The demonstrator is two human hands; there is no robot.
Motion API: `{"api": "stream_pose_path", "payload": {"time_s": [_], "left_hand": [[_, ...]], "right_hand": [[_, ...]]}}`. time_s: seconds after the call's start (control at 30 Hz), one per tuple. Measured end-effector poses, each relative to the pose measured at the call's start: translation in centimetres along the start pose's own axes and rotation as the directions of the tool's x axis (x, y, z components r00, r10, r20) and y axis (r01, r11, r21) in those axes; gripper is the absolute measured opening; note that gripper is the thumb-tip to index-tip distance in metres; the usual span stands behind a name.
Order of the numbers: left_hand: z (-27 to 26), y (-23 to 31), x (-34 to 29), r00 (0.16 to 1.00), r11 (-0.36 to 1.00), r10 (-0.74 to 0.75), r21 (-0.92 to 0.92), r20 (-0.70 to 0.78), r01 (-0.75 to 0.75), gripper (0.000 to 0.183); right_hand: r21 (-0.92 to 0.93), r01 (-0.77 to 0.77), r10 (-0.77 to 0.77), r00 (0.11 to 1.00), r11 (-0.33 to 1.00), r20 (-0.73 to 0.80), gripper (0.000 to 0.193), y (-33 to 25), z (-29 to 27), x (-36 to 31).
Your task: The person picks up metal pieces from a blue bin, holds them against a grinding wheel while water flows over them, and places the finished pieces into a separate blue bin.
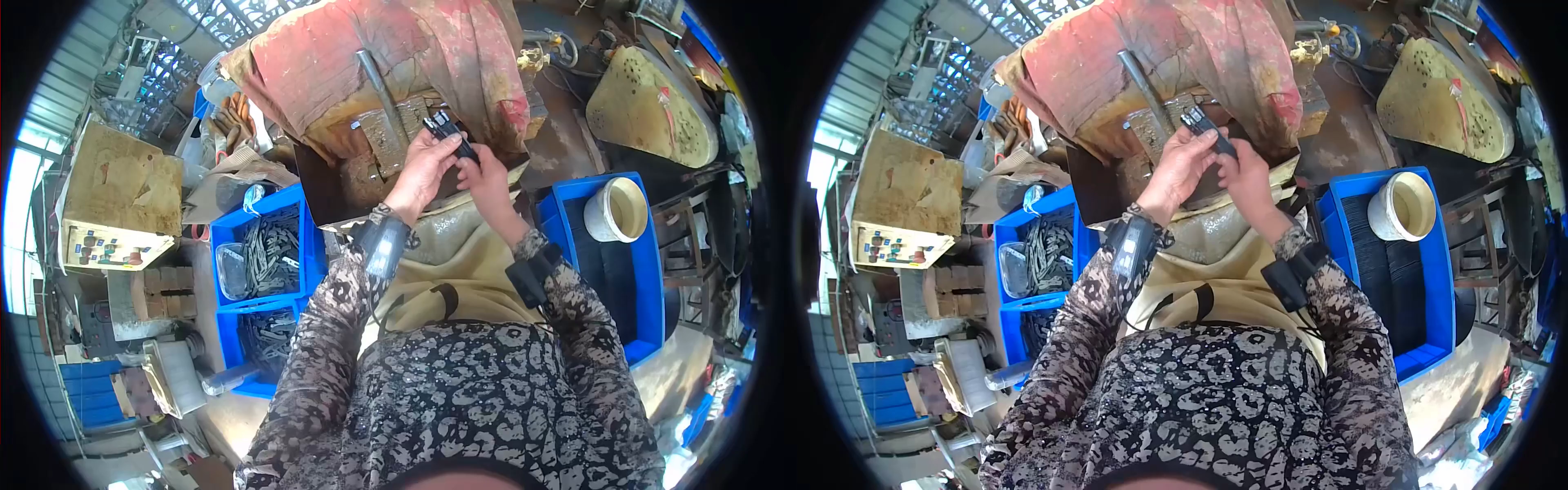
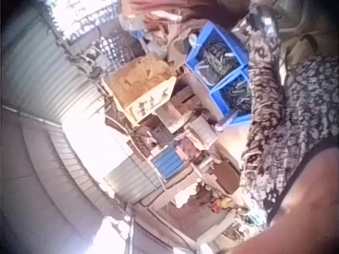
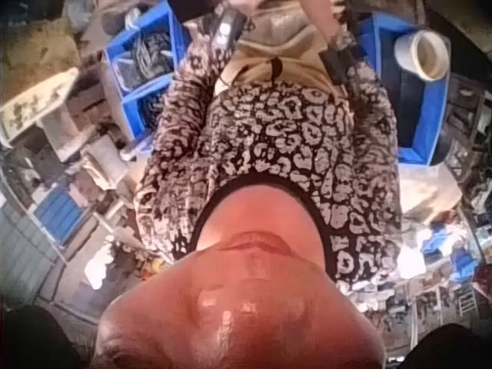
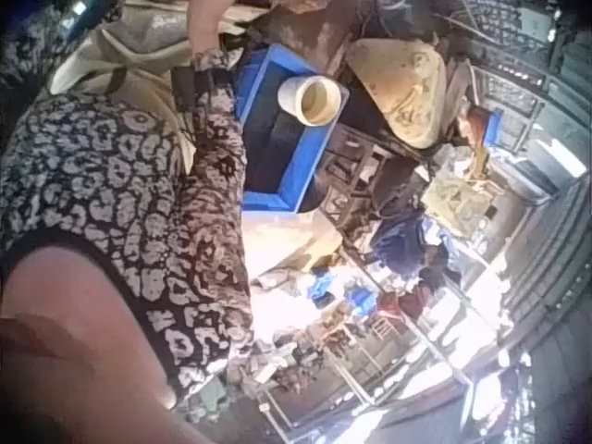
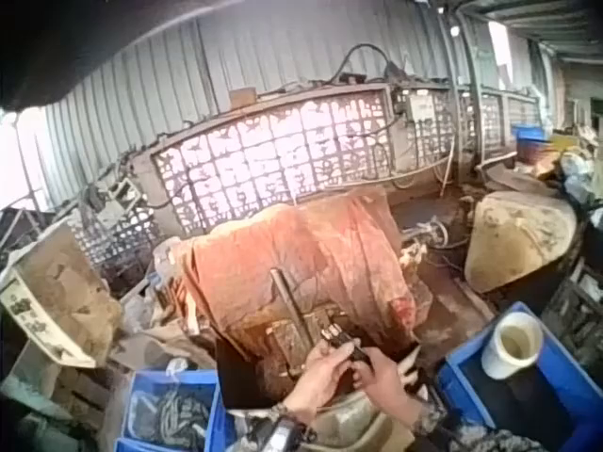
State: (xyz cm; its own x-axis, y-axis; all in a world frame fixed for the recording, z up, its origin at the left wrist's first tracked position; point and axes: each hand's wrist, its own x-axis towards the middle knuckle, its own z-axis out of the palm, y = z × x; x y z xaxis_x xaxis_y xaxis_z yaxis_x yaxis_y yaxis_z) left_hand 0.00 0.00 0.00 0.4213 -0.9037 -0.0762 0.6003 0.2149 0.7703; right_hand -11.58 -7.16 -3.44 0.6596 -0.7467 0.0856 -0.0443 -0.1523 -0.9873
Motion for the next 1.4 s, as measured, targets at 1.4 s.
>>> {"api": "stream_pose_path", "payload": {"time_s": [1.4], "left_hand": [[-9.6, -4.2, -0.2, 0.930, 0.167, 0.366, 0.985, -0.024, -0.040, 0.033]], "right_hand": [[-0.889, -0.458, 0.694, 0.644, 0.012, -0.322, 0.020, 11.8, -32.9, -19.7]]}}
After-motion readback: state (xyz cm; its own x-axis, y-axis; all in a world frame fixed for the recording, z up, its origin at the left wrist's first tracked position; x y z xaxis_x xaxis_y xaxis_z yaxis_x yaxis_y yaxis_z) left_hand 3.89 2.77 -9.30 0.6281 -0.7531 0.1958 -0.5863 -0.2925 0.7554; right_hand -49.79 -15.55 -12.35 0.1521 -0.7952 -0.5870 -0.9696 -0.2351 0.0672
